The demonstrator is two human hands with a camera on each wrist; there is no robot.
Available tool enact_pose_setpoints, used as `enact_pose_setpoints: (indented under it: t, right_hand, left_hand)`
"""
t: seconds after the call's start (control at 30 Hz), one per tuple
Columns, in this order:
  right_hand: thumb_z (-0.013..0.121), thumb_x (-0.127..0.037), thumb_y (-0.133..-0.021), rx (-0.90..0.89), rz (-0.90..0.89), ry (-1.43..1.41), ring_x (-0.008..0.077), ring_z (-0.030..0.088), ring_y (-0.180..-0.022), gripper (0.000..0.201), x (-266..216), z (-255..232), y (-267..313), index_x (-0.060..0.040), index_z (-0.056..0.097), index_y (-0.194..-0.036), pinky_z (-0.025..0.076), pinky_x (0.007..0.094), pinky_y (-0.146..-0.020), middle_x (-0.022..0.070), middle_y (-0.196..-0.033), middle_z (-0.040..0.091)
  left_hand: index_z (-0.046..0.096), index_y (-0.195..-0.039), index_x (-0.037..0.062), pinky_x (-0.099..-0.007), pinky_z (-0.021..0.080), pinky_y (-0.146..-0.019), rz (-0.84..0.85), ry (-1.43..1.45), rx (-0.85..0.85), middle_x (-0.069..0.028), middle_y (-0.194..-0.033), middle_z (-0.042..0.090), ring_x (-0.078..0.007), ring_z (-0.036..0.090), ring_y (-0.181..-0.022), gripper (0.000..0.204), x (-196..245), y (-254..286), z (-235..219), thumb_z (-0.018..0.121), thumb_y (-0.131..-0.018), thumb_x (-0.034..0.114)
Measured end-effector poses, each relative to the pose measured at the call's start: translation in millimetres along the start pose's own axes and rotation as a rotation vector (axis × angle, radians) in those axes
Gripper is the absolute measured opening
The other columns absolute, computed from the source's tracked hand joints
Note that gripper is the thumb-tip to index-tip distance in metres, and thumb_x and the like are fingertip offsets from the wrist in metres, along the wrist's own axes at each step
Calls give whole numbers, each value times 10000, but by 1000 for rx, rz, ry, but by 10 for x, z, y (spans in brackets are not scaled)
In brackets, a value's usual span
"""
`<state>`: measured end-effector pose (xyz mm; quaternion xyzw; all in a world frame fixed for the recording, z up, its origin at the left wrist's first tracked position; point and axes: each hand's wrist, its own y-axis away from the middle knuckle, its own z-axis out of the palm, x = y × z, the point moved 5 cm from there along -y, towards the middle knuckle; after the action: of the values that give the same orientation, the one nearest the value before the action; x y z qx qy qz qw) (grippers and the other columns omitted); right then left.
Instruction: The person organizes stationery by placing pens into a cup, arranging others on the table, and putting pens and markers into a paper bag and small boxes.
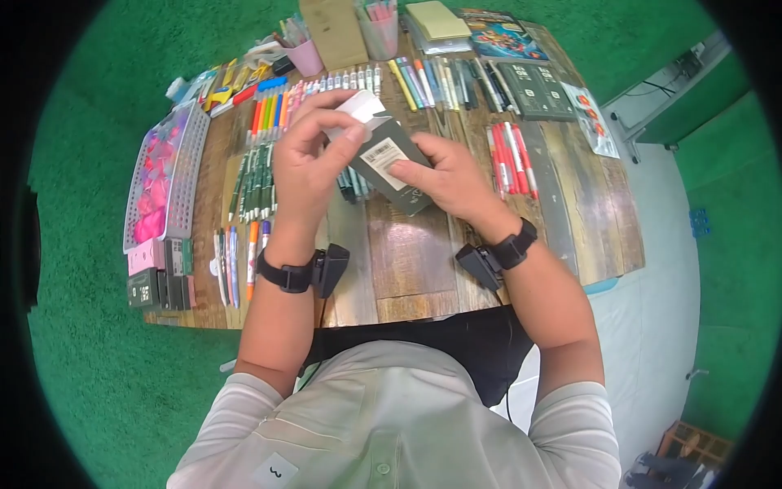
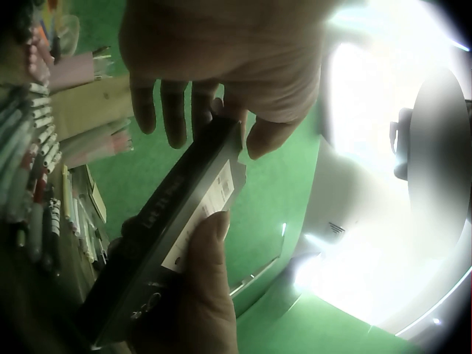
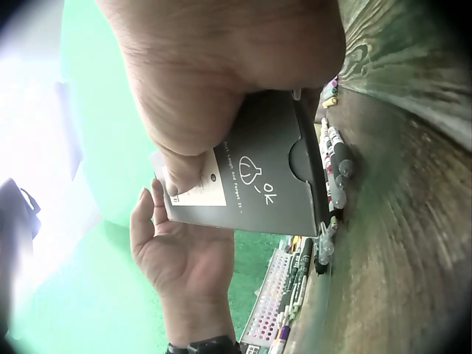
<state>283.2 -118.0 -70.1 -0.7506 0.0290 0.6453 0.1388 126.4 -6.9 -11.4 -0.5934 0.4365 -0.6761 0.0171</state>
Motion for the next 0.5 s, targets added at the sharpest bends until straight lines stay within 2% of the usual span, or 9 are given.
enact_pose_setpoints:
  t: [0.07,0.13,0.2,0.27,0.3,0.33,0.4,0.43,0.5]
  right_hand:
    - [745,-273,-972,28,-4,-32,87,648,-911,328,3,-13,4,-10,701,-1162,530,269,-789,33,-1010,725]
    - [750,-285,-970,93,-50,-23,87,647,-908,330,-7,-28,-11,-8,709,-1144,527,267,-785,31,-1007,725]
    - [749,-284,-972,103,-49,-21,84,647,-907,327,-43,-22,-16,-6,713,-1139,526,266,-781,30,-1005,726]
    - [748,-282,-973,113,-46,-16,82,647,-907,323,-54,-27,-10,-3,716,-1134,525,265,-778,28,-1003,728]
    - [746,-271,-975,136,-29,-3,80,648,-902,316,-46,-33,-8,-1,716,-1136,525,264,-778,30,-999,731]
    - [744,-259,-976,156,-14,8,78,649,-898,308,-37,-32,-9,1,716,-1139,525,263,-778,31,-995,735]
    - [743,-250,-977,158,0,32,79,652,-888,302,-73,-17,-1,3,717,-1140,526,262,-774,32,-988,739]
    - [742,-240,-977,170,18,61,80,655,-878,295,-83,-11,2,4,717,-1141,527,261,-770,33,-981,742]
    - [747,-238,-973,179,2,62,82,657,-864,294,-97,18,10,6,717,-1134,528,262,-759,32,-976,744]
  left_hand:
    - [744,-884,35,-336,503,-942,-24,11,38,-103,-1187,694,-203,653,-1076,119,-57,3,-1,806,-860,133]
    - [737,-875,31,-335,522,-893,-123,26,137,-99,-1171,699,-202,666,-1031,139,-91,20,-55,814,-862,147]
    - [730,-879,23,-343,535,-841,-95,-33,138,-95,-1164,700,-207,674,-978,144,-136,13,-78,793,-887,153]
    - [714,-897,16,-343,530,-840,-10,-140,128,-92,-1175,696,-211,668,-987,138,-127,2,-69,751,-924,146]
    - [704,-916,18,-357,527,-841,47,-220,134,-96,-1141,694,-250,659,-982,60,-90,5,-58,698,-918,78]
    - [704,-916,18,-357,527,-841,47,-228,140,-96,-1141,694,-250,659,-982,60,-56,-8,-54,698,-918,78]
    - [702,-923,30,-385,522,-842,324,-588,180,-105,-1104,686,-299,644,-982,89,159,-16,-40,674,-845,0]
    - [711,-918,52,-422,505,-855,404,-586,217,-107,-1058,679,-329,630,-961,182,213,-8,-29,650,-778,-46]
    - [710,-908,57,-430,496,-861,427,-555,172,-104,-1046,679,-328,630,-956,182,240,31,3,651,-773,-50]
